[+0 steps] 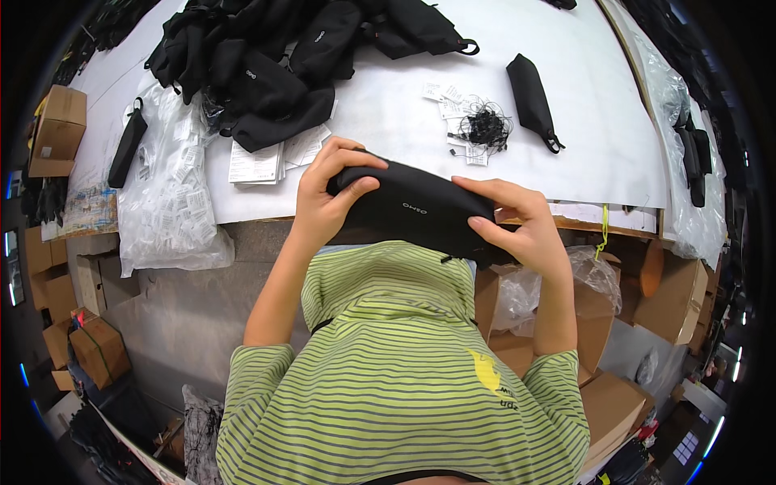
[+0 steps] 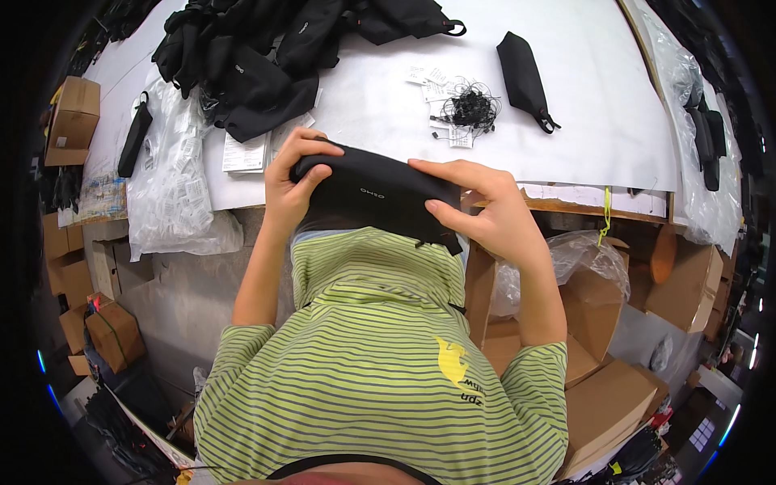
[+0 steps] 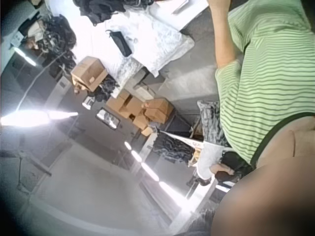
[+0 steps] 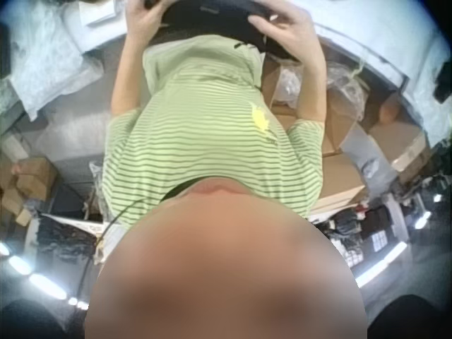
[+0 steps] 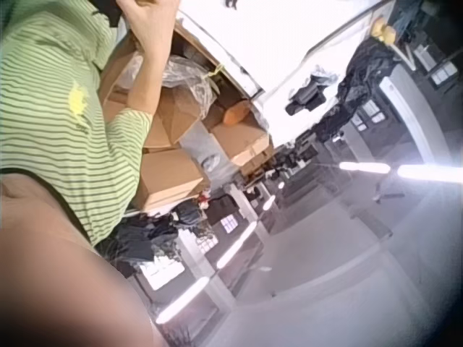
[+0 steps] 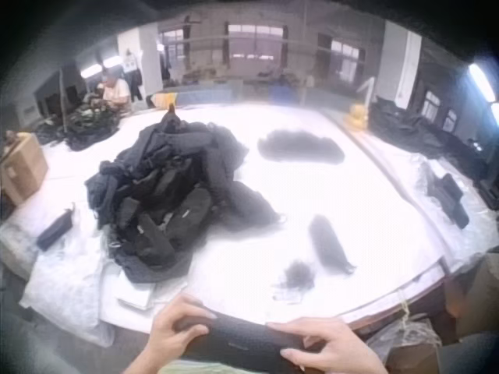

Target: Attaching tags and labels to black zippered pouches on a work table.

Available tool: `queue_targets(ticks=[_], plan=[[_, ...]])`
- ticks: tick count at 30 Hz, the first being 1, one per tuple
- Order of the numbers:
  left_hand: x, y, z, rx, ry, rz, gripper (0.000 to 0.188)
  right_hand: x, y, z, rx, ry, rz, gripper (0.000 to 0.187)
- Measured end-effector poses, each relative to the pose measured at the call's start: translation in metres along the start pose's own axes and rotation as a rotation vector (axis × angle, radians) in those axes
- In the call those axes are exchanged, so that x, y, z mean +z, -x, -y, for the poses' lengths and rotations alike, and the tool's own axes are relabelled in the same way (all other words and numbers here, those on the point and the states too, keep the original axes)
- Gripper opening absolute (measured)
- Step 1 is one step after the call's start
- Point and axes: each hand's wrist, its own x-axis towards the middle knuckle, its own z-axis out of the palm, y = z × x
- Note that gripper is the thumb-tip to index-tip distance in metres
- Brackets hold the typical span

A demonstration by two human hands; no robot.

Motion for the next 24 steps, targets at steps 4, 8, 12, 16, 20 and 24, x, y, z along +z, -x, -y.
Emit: queue_targets(ticks=[4,8,12,16,20,24], plan=[[0.005,0.003,0.016,0.026,0.041,0.015,0.019,-0.008,-0.003,-0.008,0.089,-0.177,0.076,0.042],[-0.005,0.002,0.027,-0.248,0.256,-0.09,0.027,-0.033,-0.014,-0.035,0.2,-0.297,-0.003,0.041],[-0.053,0.022,0.039,-0.15,-0.403,-0.338,0.016,-0.075,-0.018,-0.058,0.122,-0.31,-0.486,0.039],[-0.092,0.046,0.064,-0.254,-0.848,-0.514,0.027,-0.096,-0.045,-0.08,-0.23,0.434,-1.123,0.036],[-0.112,0.054,0.118,-0.295,-1.099,-0.505,0.058,-0.103,-0.069,-0.14,0.083,0.903,-0.947,0.034],[-0.112,0.048,0.132,-0.418,-1.052,-0.472,0.069,-0.076,-0.078,-0.149,0.015,1.029,-0.915,0.028]])
